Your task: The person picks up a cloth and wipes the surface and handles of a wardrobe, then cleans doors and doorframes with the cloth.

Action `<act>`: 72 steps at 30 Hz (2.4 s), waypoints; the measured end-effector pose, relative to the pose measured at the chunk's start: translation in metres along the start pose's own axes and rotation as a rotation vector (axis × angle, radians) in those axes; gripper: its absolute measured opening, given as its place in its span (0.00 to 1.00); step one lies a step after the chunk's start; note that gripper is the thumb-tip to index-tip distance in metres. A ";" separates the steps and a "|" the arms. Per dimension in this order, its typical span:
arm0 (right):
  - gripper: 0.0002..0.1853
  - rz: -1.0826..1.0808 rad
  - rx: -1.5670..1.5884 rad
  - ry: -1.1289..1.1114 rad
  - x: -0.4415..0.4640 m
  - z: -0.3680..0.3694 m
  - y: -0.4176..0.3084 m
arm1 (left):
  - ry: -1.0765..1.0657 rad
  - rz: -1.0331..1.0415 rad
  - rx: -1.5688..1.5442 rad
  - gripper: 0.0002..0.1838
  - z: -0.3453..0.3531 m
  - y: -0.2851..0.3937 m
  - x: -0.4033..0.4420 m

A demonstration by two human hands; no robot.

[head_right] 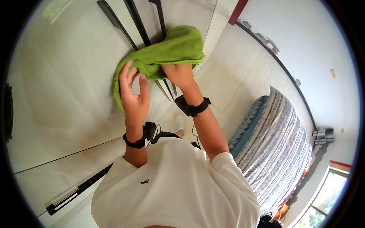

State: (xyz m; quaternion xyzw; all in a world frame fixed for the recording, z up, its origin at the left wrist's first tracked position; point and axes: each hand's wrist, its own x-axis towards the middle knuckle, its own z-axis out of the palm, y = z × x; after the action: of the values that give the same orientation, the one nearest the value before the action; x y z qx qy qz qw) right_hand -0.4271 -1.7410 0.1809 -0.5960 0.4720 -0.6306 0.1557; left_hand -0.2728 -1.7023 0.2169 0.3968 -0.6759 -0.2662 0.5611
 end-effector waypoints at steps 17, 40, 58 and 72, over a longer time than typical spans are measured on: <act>0.11 0.056 -0.061 -0.055 -0.027 0.010 0.052 | -0.240 -0.188 0.196 0.25 0.004 -0.006 -0.012; 0.12 -0.269 0.028 -0.053 0.075 -0.019 -0.026 | -0.039 0.379 0.098 0.31 0.043 0.047 0.061; 0.15 -0.409 0.166 -0.038 0.093 -0.011 -0.018 | 0.035 0.226 0.317 0.21 0.049 0.128 0.118; 0.19 0.098 0.123 -0.707 -0.055 -0.030 0.162 | -0.024 -0.537 0.165 0.43 0.165 -0.044 -0.049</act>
State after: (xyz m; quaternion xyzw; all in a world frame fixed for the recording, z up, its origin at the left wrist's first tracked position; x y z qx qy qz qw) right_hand -0.5000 -1.7686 0.0256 -0.7435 0.3781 -0.4046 0.3748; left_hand -0.4197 -1.6994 0.1167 0.6030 -0.5724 -0.3540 0.4282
